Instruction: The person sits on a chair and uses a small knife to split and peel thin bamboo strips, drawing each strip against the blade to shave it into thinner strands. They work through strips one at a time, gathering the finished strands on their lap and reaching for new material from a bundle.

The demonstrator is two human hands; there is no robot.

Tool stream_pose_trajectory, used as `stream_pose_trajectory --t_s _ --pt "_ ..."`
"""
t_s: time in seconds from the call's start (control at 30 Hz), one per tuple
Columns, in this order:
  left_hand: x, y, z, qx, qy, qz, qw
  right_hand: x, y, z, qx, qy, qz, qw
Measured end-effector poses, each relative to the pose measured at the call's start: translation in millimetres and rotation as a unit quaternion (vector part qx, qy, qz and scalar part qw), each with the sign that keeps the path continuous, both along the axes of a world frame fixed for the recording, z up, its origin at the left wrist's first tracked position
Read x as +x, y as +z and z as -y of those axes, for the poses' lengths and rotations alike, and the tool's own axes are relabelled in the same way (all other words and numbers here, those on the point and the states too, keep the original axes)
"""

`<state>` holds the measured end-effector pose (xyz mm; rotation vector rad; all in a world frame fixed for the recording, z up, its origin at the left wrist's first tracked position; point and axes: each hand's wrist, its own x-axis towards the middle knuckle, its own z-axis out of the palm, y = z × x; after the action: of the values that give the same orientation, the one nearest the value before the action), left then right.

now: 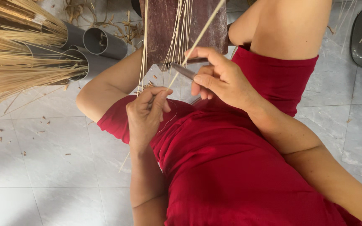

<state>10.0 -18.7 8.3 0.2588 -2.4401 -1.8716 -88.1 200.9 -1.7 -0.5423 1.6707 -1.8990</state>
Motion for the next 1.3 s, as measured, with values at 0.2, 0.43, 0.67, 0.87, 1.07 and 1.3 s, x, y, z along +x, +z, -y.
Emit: stream_pose_trajectory --t_s 0.2,0.43,0.67,0.87,1.07,1.3 --pt "-2.6 -2.3 -5.0 0.022 -0.02 0.01 1.0 -5.5 -9.2 -0.6 0.01 -0.027 -0.007 1.0" --pt "4.5 -2.2 7.8 -0.018 -0.03 0.006 0.999 -35.5 -26.1 -52.2 -0.063 -0.16 -0.036 0.984" --pt "-0.2 3.2 9.3 -0.015 -0.025 0.005 1.0 -50.8 -20.0 -83.1 -0.138 -0.287 0.007 0.948" --pt "-21.3 2.3 -14.9 0.012 -0.036 -0.007 0.999 -9.2 -7.0 -23.1 -0.018 -0.009 -0.014 1.0" --pt "-17.9 4.3 -4.0 -0.005 -0.049 -0.007 0.999 -25.7 0.7 -26.0 -0.043 -0.115 -0.013 0.992" --pt "-13.4 -4.4 -11.1 0.036 -0.017 0.002 0.999 -1.2 -20.5 6.9 0.011 -0.005 -0.013 1.0"
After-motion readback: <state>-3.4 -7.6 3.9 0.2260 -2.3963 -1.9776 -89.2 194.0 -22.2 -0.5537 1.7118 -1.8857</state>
